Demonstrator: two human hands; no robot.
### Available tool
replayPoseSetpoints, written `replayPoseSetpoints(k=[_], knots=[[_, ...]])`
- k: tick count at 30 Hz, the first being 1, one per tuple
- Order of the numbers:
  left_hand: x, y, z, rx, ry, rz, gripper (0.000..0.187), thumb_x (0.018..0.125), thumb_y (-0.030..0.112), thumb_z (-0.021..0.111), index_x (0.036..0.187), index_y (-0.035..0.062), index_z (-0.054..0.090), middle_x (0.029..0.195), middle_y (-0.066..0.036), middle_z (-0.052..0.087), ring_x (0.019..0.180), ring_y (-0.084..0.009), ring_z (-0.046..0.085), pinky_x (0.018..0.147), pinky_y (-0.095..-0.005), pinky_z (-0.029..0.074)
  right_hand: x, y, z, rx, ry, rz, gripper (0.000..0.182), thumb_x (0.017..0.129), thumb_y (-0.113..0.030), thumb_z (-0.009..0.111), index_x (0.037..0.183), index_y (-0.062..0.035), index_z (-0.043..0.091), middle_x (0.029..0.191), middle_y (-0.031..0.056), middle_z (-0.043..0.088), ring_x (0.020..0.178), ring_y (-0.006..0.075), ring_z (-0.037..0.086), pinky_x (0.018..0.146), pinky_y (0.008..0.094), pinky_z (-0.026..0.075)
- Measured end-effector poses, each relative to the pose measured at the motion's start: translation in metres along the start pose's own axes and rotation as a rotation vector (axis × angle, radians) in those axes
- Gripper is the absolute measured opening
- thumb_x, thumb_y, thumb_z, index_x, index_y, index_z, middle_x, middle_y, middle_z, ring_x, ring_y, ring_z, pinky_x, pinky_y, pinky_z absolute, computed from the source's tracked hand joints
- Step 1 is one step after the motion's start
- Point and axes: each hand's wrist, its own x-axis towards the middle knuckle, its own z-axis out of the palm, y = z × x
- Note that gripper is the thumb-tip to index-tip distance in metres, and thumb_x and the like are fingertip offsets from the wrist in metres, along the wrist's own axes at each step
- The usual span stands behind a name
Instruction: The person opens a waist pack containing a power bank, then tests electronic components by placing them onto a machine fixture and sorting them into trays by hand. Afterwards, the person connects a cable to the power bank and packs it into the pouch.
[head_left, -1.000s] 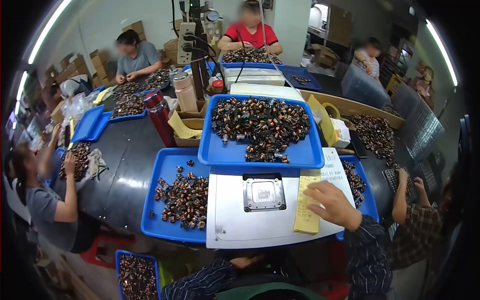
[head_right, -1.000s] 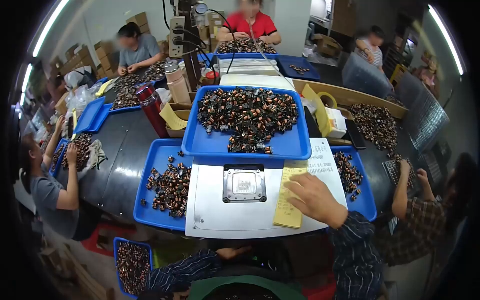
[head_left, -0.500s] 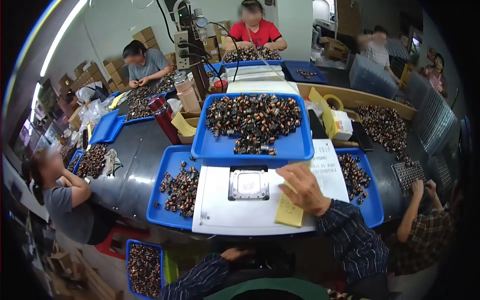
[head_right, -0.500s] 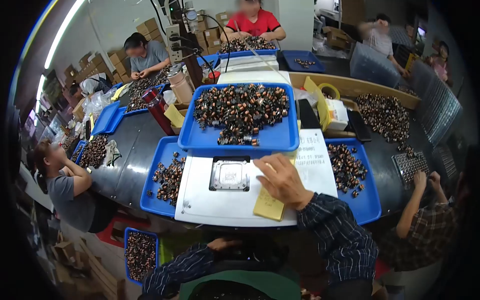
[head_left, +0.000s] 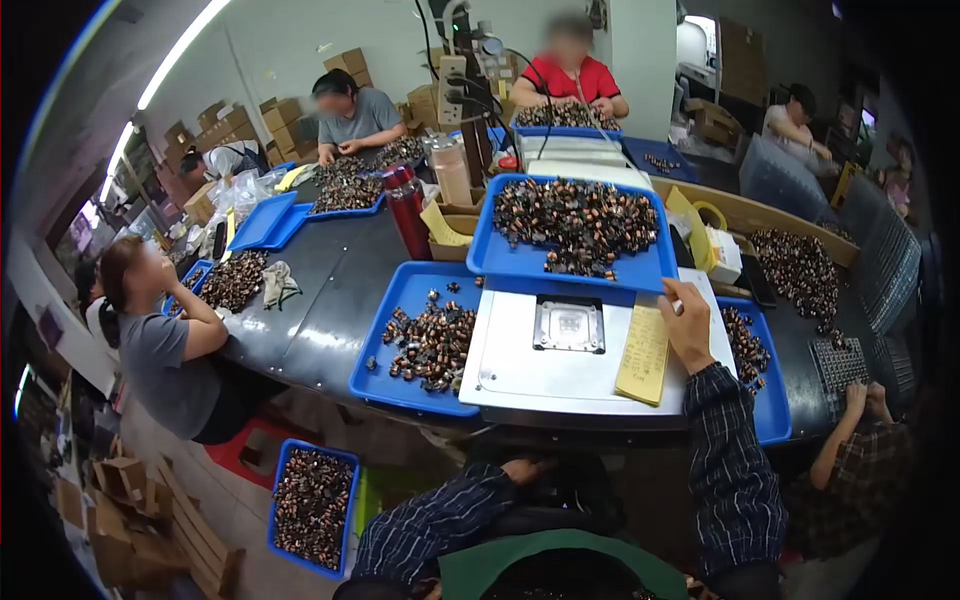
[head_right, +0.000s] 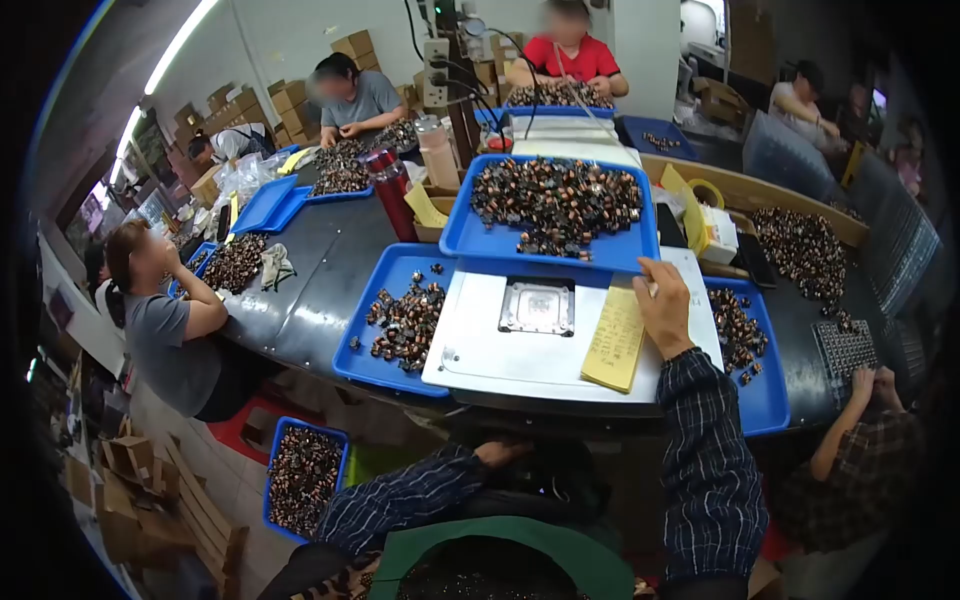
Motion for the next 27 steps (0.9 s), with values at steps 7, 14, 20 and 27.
replayPoseSetpoints(k=[7, 14, 20, 27], knots=[[-0.005, -0.026, -0.002, -0.011, 0.095, -0.029, 0.061, 0.083, 0.054, 0.036, 0.112, 0.0023, 0.053, 0.107, -0.021, 0.055, 0.103, -0.0348, 0.051, 0.088, -0.0363, 0.038, 0.000, -0.004, -0.001, 0.071, -0.026, 0.150, 0.024, 0.072, 0.001, 0.056, 0.096, -0.0006, 0.059, 0.085, 0.0074, 0.056, 0.068, 0.0139, 0.055, 0.054, 0.0230, 0.043], [-0.078, 0.022, -0.062, 0.422, 0.162, 0.092, 0.043, 0.079, 0.035, 0.055, 0.106, 0.0016, 0.054, 0.099, -0.024, 0.055, 0.094, -0.0369, 0.053, 0.080, -0.0398, 0.043, 0.006, 0.000, -0.012, 0.021, -0.168, 0.080, 0.025, 0.076, -0.007, 0.059, 0.100, -0.0013, 0.058, 0.085, 0.0072, 0.059, 0.074, 0.0135, 0.055, 0.065, 0.0244, 0.044], [-0.137, 0.123, -0.156, 0.226, -0.202, 0.379, 0.045, 0.077, 0.034, 0.061, 0.107, 0.0011, 0.055, 0.096, -0.014, 0.061, 0.084, -0.0259, 0.060, 0.072, -0.0324, 0.047, 0.049, -0.006, -0.016, 0.137, -0.189, 0.148, 0.023, 0.078, -0.011, 0.059, 0.099, -0.0026, 0.060, 0.081, 0.0042, 0.062, 0.072, 0.0087, 0.055, 0.064, 0.0218, 0.044], [-0.057, 0.235, -0.207, -0.351, 0.271, 0.641, 0.029, 0.081, 0.014, 0.057, 0.105, -0.0026, 0.055, 0.089, -0.005, 0.060, 0.074, -0.0080, 0.054, 0.067, -0.0209, 0.043, 0.090, 0.031, 0.048, -0.120, -0.078, -0.225, 0.039, 0.071, -0.010, 0.061, 0.110, -0.0076, 0.055, 0.102, 0.0118, 0.057, 0.093, 0.0246, 0.053, 0.083, 0.0315, 0.041]])
